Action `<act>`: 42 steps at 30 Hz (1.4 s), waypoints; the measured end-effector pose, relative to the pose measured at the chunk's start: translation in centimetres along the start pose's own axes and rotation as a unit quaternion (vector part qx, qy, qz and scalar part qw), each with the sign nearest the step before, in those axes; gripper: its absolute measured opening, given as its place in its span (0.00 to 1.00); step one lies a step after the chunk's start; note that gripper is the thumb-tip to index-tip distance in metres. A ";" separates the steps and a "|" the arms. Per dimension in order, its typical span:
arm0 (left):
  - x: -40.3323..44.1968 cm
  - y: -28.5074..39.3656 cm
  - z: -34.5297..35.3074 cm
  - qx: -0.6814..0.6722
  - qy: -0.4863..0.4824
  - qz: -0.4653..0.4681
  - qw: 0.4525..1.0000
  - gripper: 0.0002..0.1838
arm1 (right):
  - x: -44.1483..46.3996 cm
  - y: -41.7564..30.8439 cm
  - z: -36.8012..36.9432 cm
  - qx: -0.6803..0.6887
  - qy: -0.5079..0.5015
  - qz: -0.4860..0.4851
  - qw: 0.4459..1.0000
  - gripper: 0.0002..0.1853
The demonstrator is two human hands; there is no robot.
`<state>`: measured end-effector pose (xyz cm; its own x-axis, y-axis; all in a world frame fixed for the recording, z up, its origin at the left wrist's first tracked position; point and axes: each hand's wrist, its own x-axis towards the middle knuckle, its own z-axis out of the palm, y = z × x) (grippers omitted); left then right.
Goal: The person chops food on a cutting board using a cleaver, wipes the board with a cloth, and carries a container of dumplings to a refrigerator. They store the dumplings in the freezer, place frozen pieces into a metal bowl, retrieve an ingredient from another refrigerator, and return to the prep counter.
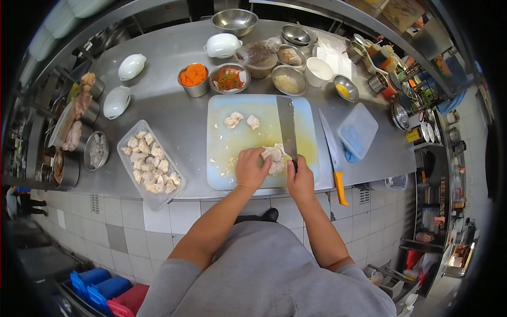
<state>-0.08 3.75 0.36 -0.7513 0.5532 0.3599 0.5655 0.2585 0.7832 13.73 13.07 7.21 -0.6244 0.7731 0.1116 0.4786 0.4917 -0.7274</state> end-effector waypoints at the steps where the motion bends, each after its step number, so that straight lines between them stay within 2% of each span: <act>1: 0.0 -0.2 0.1 -0.001 0.000 0.002 1.000 0.14 | 0.1 -0.1 0.1 0.000 0.002 0.000 1.000 0.13; 7: -0.3 -1.1 -0.2 -0.035 0.024 0.015 0.999 0.09 | -0.3 -2.8 -0.3 0.011 -0.015 -0.020 1.000 0.13; 13: -0.3 -1.4 -0.2 -0.049 0.025 0.018 0.998 0.06 | -0.8 -3.1 0.6 0.025 0.034 -0.057 0.997 0.13; 15: -0.2 -1.2 -0.2 -0.052 0.025 0.030 0.998 0.06 | -1.1 -0.4 3.1 -0.052 -0.025 -0.012 0.998 0.11; 19: -0.2 -0.5 -0.4 -0.044 0.014 0.012 0.999 0.05 | -1.3 0.5 4.2 -0.053 -0.047 0.017 0.997 0.11; 22: -0.2 -0.6 -0.2 -0.035 0.019 0.018 0.999 0.06 | -1.1 -0.1 3.0 -0.023 -0.041 0.011 0.999 0.11; 24: -0.3 -0.7 0.0 -0.029 0.018 0.007 0.999 0.08 | -1.2 -0.4 2.1 0.005 0.015 -0.010 1.000 0.11; 28: -0.2 -0.9 -0.8 -0.056 0.022 0.026 0.998 0.12 | -1.8 -1.0 -1.2 0.028 0.047 0.004 0.999 0.13; 30: -0.7 -0.1 -1.5 -0.055 -0.015 0.094 0.994 0.15 | -3.3 -0.2 -3.6 -0.004 0.016 0.024 1.000 0.14; 31: -1.0 0.1 -1.6 -0.058 -0.017 0.098 0.993 0.15 | -3.9 -0.1 -4.0 -0.006 0.022 0.026 0.999 0.14; 33: -1.9 0.4 -2.0 -0.086 -0.079 0.127 0.985 0.17 | -5.0 -0.5 -4.2 -0.017 0.013 0.028 0.999 0.15; 40: -3.4 0.1 -2.4 -0.079 -0.045 0.097 0.991 0.17 | -5.6 -2.0 -2.8 0.033 0.041 -0.040 0.998 0.14; 42: -3.1 -0.1 -2.1 -0.072 -0.068 0.120 0.988 0.16 | -5.7 -0.5 -0.9 -0.030 -0.002 -0.015 0.999 0.17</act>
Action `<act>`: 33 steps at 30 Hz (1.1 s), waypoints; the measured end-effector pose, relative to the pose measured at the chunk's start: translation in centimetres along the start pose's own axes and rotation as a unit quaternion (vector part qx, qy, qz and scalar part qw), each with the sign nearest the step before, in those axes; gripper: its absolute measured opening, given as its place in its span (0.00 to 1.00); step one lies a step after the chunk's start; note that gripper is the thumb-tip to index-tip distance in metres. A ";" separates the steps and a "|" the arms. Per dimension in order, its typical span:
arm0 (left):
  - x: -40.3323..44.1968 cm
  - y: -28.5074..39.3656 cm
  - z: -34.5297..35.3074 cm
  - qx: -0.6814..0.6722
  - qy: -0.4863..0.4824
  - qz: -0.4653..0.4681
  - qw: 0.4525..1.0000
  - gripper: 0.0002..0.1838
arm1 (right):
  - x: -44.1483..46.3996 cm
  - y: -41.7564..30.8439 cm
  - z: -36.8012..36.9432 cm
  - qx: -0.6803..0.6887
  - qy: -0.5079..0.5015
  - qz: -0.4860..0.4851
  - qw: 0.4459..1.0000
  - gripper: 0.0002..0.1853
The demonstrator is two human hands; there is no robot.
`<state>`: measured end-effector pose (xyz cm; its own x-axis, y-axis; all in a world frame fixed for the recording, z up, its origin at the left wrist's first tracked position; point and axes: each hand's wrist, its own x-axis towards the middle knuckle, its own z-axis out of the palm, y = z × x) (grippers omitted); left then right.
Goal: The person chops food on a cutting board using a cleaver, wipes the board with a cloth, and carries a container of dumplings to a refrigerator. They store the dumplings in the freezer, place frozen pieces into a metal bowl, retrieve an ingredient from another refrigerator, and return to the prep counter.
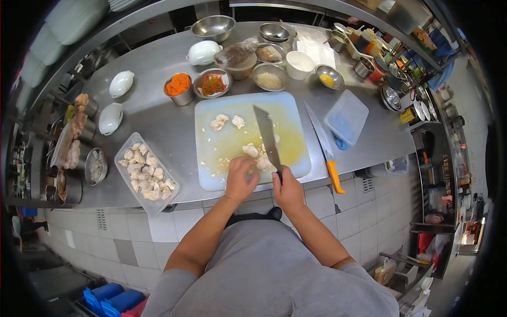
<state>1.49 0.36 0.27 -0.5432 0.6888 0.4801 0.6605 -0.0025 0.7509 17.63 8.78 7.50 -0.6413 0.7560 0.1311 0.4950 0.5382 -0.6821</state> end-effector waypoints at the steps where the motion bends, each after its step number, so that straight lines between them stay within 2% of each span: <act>1: 0.1 0.1 0.1 0.002 0.001 -0.002 1.000 0.16 | -0.1 1.0 1.1 0.002 -0.002 -0.001 1.000 0.17; 4: 0.4 0.2 0.4 0.024 -0.025 0.023 0.999 0.14 | 0.1 2.0 2.6 -0.020 -0.038 0.014 0.999 0.17; 13: 0.0 0.1 0.8 0.052 -0.025 0.021 0.998 0.11 | 0.6 -0.6 -0.8 0.034 -0.014 0.015 0.999 0.15; 16: 0.0 0.1 0.9 0.048 -0.010 0.034 0.998 0.12 | 0.5 -1.0 -1.0 0.051 0.039 -0.020 0.998 0.14; 18: -0.1 0.1 0.8 0.050 -0.006 0.037 0.998 0.11 | 0.4 -0.3 -0.1 0.013 0.003 0.019 1.000 0.16; 22: -0.1 -0.1 1.1 0.048 -0.008 0.024 0.999 0.10 | 0.3 2.0 2.1 -0.043 -0.046 0.038 0.997 0.16; 24: -0.3 -0.1 1.0 0.048 -0.004 0.029 0.998 0.10 | 0.5 2.0 2.0 0.007 -0.040 0.046 0.998 0.15; 28: -0.1 0.1 0.9 0.059 -0.004 0.031 0.998 0.10 | 0.6 0.3 0.6 0.000 -0.034 0.044 0.998 0.15; 33: -0.2 0.3 0.9 0.059 -0.008 0.030 0.998 0.11 | 0.6 -1.5 -0.6 0.017 0.040 -0.019 0.999 0.14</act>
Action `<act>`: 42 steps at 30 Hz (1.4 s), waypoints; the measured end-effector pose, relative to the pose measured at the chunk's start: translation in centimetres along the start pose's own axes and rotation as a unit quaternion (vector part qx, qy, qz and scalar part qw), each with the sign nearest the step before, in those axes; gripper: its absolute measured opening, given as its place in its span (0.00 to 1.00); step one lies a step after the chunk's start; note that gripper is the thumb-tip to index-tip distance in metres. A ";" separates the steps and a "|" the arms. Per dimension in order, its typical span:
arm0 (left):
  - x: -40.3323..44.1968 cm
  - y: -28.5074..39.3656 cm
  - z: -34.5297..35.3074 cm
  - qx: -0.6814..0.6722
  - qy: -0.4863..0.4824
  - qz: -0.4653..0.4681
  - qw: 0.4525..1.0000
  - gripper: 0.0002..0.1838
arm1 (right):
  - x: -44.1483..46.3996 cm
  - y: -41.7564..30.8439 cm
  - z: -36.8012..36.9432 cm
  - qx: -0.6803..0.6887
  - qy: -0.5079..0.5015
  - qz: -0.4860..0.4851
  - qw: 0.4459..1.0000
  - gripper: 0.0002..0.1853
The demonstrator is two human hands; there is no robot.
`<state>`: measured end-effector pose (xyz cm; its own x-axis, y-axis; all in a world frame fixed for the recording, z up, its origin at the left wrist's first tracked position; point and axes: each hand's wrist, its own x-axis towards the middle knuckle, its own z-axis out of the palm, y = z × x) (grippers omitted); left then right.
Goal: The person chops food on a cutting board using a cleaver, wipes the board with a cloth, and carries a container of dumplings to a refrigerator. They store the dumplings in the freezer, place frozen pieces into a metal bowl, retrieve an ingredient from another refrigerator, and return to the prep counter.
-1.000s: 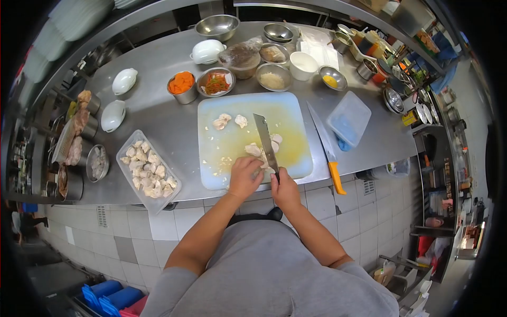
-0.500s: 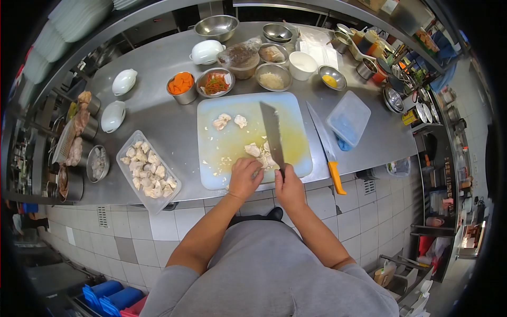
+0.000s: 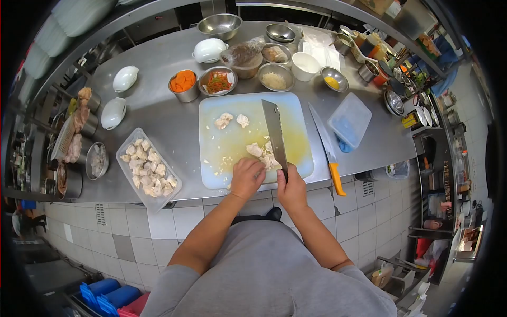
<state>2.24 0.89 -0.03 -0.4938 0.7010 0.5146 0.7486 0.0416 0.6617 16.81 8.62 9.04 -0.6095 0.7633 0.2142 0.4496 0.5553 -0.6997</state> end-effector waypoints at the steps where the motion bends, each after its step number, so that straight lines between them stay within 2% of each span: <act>1: 0.0 0.0 0.0 0.000 0.000 -0.001 1.000 0.11 | 0.0 0.0 0.1 0.000 -0.001 0.000 1.000 0.14; 4: -0.2 -0.3 0.1 0.004 0.003 0.014 1.000 0.11 | -0.4 1.4 1.5 -0.001 0.003 0.011 1.000 0.14; 6: -0.3 -0.5 0.2 -0.011 0.000 0.016 1.000 0.11 | -0.9 3.5 3.5 -0.102 -0.110 0.075 0.986 0.15; 10: -0.5 -0.7 0.2 -0.014 -0.002 0.013 1.000 0.10 | -1.4 3.9 3.7 -0.080 -0.080 0.063 0.992 0.13; 13: -0.4 -0.8 0.1 -0.019 -0.002 0.005 1.000 0.12 | -1.0 3.4 2.2 -0.010 -0.053 0.047 0.997 0.12; 15: -0.1 -0.3 -0.3 -0.024 0.000 -0.036 0.999 0.20 | -0.9 3.4 1.3 0.015 0.027 0.012 0.999 0.11; 16: 0.4 0.3 -0.4 -0.024 0.002 -0.034 0.999 0.20 | -0.5 3.5 0.7 0.030 0.054 0.007 0.998 0.11; 17: 0.8 1.0 -0.4 0.016 0.023 -0.042 0.999 0.24 | -0.1 3.6 -0.2 0.030 0.056 0.006 0.998 0.11; 19: 2.0 2.3 -0.7 0.055 0.043 -0.045 0.997 0.28 | 0.6 3.9 -2.2 0.055 0.020 0.080 0.995 0.12; 21: 3.3 3.1 -0.4 0.126 -0.039 -0.023 0.991 0.30 | 0.3 7.0 -2.2 0.053 0.037 0.081 0.995 0.14; 23: 4.2 2.1 0.4 0.093 -0.073 -0.043 0.992 0.29 | -0.2 9.2 -2.6 0.191 -0.013 0.239 0.952 0.13; 25: 4.2 0.4 1.3 0.062 -0.108 -0.065 0.990 0.28 | -0.9 9.8 -3.3 0.214 -0.031 0.247 0.945 0.13; 27: 4.1 -1.4 2.0 0.091 -0.077 -0.028 0.992 0.22 | -1.5 10.1 -3.5 0.242 -0.045 0.255 0.935 0.14; 31: 3.6 -2.4 2.7 0.105 -0.011 -0.020 0.994 0.17 | -2.0 10.6 -3.6 0.285 -0.074 0.256 0.921 0.15; 33: 3.7 -2.2 2.4 0.145 -0.064 -0.088 0.983 0.18 | -1.8 11.0 -3.8 0.309 -0.077 0.260 0.911 0.14; 34: 4.0 -1.8 2.5 0.147 -0.063 -0.088 0.983 0.18 | -1.6 11.5 -3.8 0.311 -0.078 0.258 0.911 0.14; 36: 4.9 -0.7 2.4 0.153 -0.005 -0.150 0.977 0.23 | -1.2 12.7 -3.7 0.359 -0.095 0.319 0.872 0.15; 37: 5.6 0.7 2.2 0.156 -0.002 -0.152 0.976 0.23 | -1.1 12.7 -3.8 0.360 -0.099 0.317 0.872 0.15; 39: 7.2 3.5 2.9 0.261 0.043 -0.092 0.960 0.28 | -0.9 12.4 -3.6 0.429 -0.140 0.368 0.813 0.15; 40: 7.4 3.6 3.8 0.267 0.047 -0.098 0.958 0.28 | -0.9 12.2 -3.2 0.429 -0.149 0.366 0.812 0.15; 42: 7.5 3.0 5.8 0.294 0.037 -0.073 0.952 0.31 | -1.1 11.7 -2.3 0.428 -0.235 0.342 0.803 0.15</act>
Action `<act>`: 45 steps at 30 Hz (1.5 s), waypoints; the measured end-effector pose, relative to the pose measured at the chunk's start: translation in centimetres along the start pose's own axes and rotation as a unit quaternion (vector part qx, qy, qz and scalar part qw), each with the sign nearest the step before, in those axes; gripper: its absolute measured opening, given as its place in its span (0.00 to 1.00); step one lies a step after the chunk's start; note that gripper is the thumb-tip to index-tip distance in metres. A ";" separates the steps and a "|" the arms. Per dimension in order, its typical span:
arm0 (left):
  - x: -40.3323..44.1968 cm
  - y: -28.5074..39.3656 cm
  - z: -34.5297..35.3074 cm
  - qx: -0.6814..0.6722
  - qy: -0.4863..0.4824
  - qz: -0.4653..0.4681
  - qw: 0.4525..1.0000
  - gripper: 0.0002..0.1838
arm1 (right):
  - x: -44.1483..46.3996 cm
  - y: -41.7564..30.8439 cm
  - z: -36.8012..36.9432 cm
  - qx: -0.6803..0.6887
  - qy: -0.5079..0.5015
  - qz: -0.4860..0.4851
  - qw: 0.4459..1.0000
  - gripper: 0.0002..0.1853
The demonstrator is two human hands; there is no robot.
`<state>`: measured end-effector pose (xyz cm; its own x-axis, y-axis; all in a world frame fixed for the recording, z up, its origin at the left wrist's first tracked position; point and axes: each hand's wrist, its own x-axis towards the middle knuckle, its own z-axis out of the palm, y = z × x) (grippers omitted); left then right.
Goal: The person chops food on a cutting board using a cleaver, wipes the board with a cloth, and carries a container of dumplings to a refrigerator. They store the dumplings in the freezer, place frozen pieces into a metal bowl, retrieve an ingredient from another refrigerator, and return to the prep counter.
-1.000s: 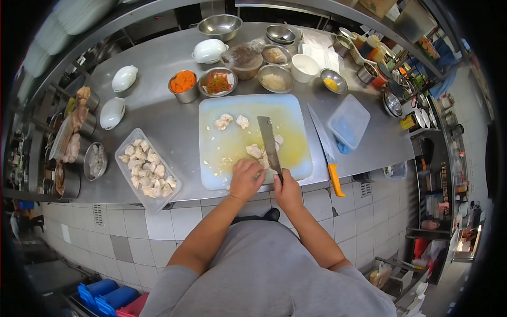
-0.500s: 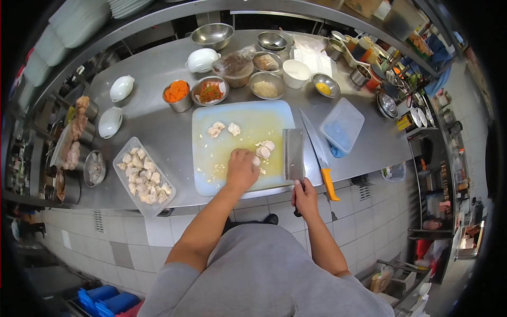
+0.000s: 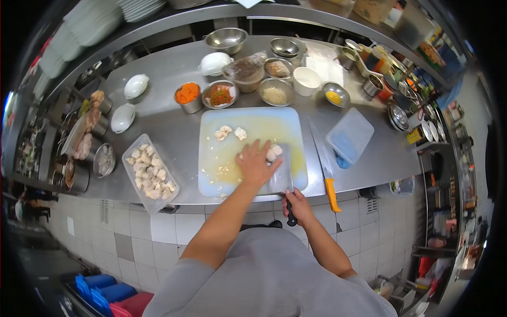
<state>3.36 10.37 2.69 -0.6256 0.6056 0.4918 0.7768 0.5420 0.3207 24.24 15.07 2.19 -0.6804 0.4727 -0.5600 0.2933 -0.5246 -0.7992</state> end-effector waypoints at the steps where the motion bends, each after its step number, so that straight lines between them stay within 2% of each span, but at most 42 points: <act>1: -0.1 -0.1 0.9 0.009 0.003 -0.009 1.000 0.31 | 0.0 0.2 0.7 -0.005 -0.012 0.004 1.000 0.15; 3: -0.4 -1.2 1.9 -0.065 -0.046 -0.056 0.995 0.28 | -0.1 0.8 2.7 -0.048 -0.053 -0.002 0.997 0.15; 7: -0.9 -4.9 -0.5 -0.070 -0.015 -0.096 0.993 0.26 | 0.2 0.9 4.9 -0.036 -0.091 0.010 0.995 0.14; 9: -0.8 -6.6 -2.4 -0.080 0.055 -0.103 0.990 0.23 | 0.3 0.3 7.0 -0.054 -0.112 0.007 0.992 0.14; 11: -0.5 -9.0 -5.6 -0.064 0.084 -0.118 0.987 0.23 | 0.6 -1.1 10.1 -0.113 -0.128 0.000 0.985 0.13; 13: -0.7 -12.6 -8.9 -0.052 0.132 -0.145 0.979 0.22 | 1.7 -1.5 13.4 -0.141 -0.159 -0.013 0.977 0.12; 15: -1.4 -16.9 -11.8 -0.028 0.158 -0.178 0.971 0.22 | 3.0 -1.7 17.5 -0.165 -0.243 -0.020 0.956 0.11; 18: -3.3 -24.6 -14.8 0.012 0.171 -0.232 0.957 0.23 | 2.9 -2.9 25.1 -0.187 -0.270 0.009 0.944 0.13; 20: -4.2 -29.9 -15.2 -0.045 0.218 -0.289 0.931 0.21 | 3.2 -2.6 28.7 -0.247 -0.281 0.002 0.928 0.15; 23: -4.5 -35.2 -15.3 -0.001 0.177 -0.318 0.931 0.21 | 2.5 -3.0 30.1 -0.324 -0.259 -0.041 0.909 0.16; 25: -3.4 -36.3 -15.1 0.094 0.075 -0.360 0.925 0.26 | 1.9 -3.4 28.5 -0.316 -0.233 -0.046 0.919 0.16; 26: -2.9 -36.9 -14.9 0.078 0.021 -0.373 0.924 0.30 | 1.5 -3.6 27.2 -0.335 -0.195 -0.092 0.917 0.16; 27: -2.4 -36.4 -14.3 0.073 0.020 -0.368 0.927 0.30 | 1.2 -3.8 25.9 -0.353 -0.155 -0.140 0.912 0.17; 28: -1.7 -35.4 -13.7 0.151 0.063 -0.335 0.928 0.31 | 0.9 -3.7 24.5 -0.351 -0.146 -0.142 0.914 0.17; 29: -0.9 -34.3 -12.9 0.226 0.107 -0.298 0.921 0.31 | 0.6 -3.4 22.9 -0.348 -0.083 -0.169 0.918 0.17; 30: -0.1 -33.0 -11.8 0.220 0.105 -0.290 0.925 0.31 | 0.3 -3.2 21.5 -0.345 -0.018 -0.193 0.918 0.17; 31: 0.7 -31.5 -10.3 0.107 0.050 -0.248 0.962 0.33 | 0.1 -3.0 20.2 -0.342 -0.007 -0.193 0.920 0.17; 32: 1.3 -29.8 -8.8 -0.007 -0.009 -0.201 0.979 0.34 | -0.1 -2.6 18.9 -0.352 0.063 -0.195 0.913 0.16; 33: 2.1 -27.8 -6.4 -0.038 -0.053 -0.144 0.988 0.34 | -0.3 -2.3 17.7 -0.362 0.133 -0.196 0.902 0.16; 34: 3.0 -25.7 -4.3 -0.068 -0.096 -0.084 0.989 0.34 | -0.3 -2.1 16.4 -0.354 0.157 -0.173 0.906 0.15; 38: 5.9 -18.9 -2.1 -0.191 -0.135 -0.067 0.970 0.35 | -2.1 -1.8 12.5 -0.317 0.219 -0.132 0.913 0.15; 40: 6.1 -17.8 -1.4 -0.169 -0.108 -0.018 0.980 0.26 | -3.3 -1.6 10.9 -0.310 0.237 -0.128 0.912 0.14; 41: 5.8 -17.4 -1.1 -0.173 -0.112 -0.016 0.978 0.26 | -3.8 -1.5 10.4 -0.310 0.242 -0.125 0.911 0.14; 43: 5.8 -15.8 -3.7 -0.300 -0.170 -0.156 0.926 0.18 | -4.5 -1.1 9.6 -0.266 0.252 -0.111 0.924 0.14; 44: 5.1 -15.9 -3.5 -0.298 -0.179 -0.153 0.925 0.18 | -4.5 -0.6 9.1 -0.260 0.257 -0.106 0.925 0.14; 45: 4.3 -16.2 -3.6 -0.354 -0.223 -0.214 0.882 0.17 | -4.3 -0.1 8.5 -0.284 0.257 -0.123 0.915 0.14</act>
<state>-11.64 2.13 2.54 -0.7160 0.6886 -0.1147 0.2135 0.3724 0.9032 21.40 7.13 6.53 -0.4087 0.8747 -0.2603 0.5756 0.0257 -0.8173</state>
